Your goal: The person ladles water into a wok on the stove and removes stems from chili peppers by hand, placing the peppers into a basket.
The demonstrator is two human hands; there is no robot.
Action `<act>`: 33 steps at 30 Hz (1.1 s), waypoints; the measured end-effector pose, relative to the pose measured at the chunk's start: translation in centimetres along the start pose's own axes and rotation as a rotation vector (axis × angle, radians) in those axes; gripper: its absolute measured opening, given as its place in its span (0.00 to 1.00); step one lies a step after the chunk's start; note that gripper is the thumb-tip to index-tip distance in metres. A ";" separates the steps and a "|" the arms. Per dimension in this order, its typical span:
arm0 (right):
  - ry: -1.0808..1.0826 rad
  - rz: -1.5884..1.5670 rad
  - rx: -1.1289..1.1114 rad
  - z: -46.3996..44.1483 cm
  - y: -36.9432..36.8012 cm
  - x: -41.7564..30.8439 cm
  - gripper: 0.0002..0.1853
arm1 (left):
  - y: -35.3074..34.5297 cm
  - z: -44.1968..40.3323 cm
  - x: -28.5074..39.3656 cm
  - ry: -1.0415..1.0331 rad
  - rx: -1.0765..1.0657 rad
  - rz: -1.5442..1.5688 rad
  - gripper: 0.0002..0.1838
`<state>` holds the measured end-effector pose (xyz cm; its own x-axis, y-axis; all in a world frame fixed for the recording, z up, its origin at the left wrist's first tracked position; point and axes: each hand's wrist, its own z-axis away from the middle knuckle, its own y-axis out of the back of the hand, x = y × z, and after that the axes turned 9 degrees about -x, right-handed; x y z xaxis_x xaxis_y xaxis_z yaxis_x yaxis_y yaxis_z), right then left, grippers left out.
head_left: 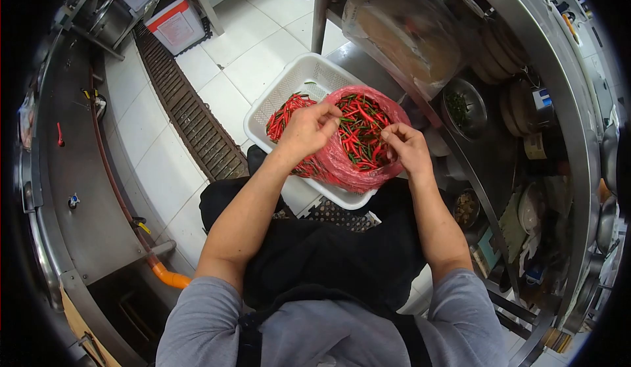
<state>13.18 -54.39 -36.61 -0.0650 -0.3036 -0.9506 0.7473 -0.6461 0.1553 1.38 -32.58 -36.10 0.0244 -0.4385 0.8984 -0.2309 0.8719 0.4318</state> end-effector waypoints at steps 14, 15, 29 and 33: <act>0.148 -0.353 0.015 0.7 -1.3 -1.8 0.06 | -4.4 0.3 -0.3 0.268 -0.524 0.727 0.17; 0.149 -0.302 -0.020 0.7 -1.0 -1.6 0.06 | -3.9 0.1 -0.1 0.244 -0.433 0.769 0.15; 0.094 0.134 -0.132 1.3 -2.2 -1.4 0.07 | -3.5 -0.2 0.2 0.259 -0.235 0.807 0.06; 0.055 0.114 -0.219 1.2 -2.6 -1.3 0.09 | -3.5 0.1 0.3 0.251 -0.261 0.782 0.07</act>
<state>10.54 -53.13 -35.51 0.0593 -0.3236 -0.9443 0.8736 -0.4410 0.2060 2.14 -35.75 -37.37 0.1731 0.3434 0.9231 -0.0413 0.9390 -0.3415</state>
